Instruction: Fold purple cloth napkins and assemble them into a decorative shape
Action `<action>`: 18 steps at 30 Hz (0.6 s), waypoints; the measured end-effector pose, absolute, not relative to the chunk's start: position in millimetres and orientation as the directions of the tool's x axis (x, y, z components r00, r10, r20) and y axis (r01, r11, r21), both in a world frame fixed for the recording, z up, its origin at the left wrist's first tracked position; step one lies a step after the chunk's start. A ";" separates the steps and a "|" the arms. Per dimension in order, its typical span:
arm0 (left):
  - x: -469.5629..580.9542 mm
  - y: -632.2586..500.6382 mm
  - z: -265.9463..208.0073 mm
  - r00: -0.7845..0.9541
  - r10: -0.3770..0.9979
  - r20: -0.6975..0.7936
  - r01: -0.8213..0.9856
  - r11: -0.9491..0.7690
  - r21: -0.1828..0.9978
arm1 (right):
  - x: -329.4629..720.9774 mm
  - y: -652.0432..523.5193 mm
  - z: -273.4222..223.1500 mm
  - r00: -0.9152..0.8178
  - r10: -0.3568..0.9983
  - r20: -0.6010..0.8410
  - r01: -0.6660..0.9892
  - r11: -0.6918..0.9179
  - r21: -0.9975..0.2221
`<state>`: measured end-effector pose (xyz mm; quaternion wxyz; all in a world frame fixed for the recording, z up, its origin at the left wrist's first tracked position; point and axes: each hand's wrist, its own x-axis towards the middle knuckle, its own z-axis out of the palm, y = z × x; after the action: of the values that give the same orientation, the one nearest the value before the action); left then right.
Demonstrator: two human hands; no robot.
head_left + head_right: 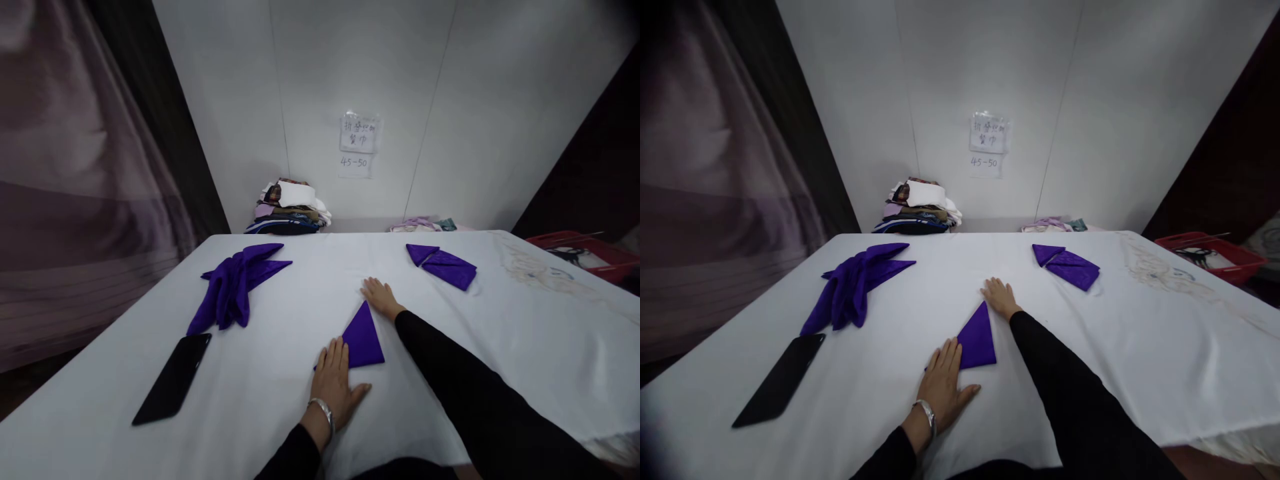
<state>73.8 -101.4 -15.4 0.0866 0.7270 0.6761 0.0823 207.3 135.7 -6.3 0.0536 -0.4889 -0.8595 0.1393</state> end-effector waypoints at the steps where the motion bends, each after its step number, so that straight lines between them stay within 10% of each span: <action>1: 73.6 -101.4 -14.8 0.069 0.998 0.000 0.967 -0.067 0.245 | 214.7 135.1 -3.2 -0.511 0.859 -0.031 0.825 0.481 -0.297; 10: 73.6 -96.3 -8.4 -0.007 0.999 0.043 0.952 -0.006 0.306 | 246.7 89.7 -5.9 -0.849 0.504 0.159 0.421 0.827 -0.374; 18: 66.1 -92.9 -1.6 0.000 0.994 0.111 0.920 -0.044 0.388 | 245.7 95.8 -12.7 -0.864 0.480 0.150 0.385 0.824 -0.416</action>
<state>66.1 -92.9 -1.6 0.1022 0.6997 0.6839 0.1793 245.7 95.8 -12.7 0.1251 -0.2284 -0.9468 0.1893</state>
